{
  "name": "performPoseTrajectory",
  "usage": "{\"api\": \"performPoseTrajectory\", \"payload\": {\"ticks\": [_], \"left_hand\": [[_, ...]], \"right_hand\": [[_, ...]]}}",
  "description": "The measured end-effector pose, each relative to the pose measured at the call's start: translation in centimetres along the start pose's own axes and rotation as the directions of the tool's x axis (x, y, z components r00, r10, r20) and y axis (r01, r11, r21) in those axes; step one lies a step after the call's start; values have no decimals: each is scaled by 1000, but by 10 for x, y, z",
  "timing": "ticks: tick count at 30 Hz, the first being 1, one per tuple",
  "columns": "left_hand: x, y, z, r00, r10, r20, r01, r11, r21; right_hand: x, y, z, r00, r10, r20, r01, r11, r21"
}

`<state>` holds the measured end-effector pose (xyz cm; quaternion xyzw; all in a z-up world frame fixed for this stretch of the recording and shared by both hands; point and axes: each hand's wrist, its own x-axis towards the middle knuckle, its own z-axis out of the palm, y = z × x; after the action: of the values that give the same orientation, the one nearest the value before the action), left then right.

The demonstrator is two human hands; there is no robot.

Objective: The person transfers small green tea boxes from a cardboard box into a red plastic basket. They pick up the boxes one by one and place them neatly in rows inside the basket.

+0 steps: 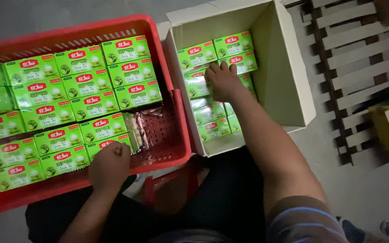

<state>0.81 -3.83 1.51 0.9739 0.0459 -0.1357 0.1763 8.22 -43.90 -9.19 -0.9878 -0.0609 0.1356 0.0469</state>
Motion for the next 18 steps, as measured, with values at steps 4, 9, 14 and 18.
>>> {"api": "performPoseTrajectory", "payload": {"ticks": [4,9,14,18], "left_hand": [[0,-11,15,992,41,-123,-25,991,128],[-4,0,-6,999,-49,10,49,999,5],[1,-9,-2,971,-152,186,142,988,67],[-11,-15,5,999,41,-24,-40,999,18]], "right_hand": [[-10,-1,-31,998,33,44,-34,999,28],[-61,-1,-91,977,39,-209,60,893,447],[-125,-29,-123,845,118,-521,235,793,562],[-175,-84,-141,784,249,-568,220,744,631]]}}
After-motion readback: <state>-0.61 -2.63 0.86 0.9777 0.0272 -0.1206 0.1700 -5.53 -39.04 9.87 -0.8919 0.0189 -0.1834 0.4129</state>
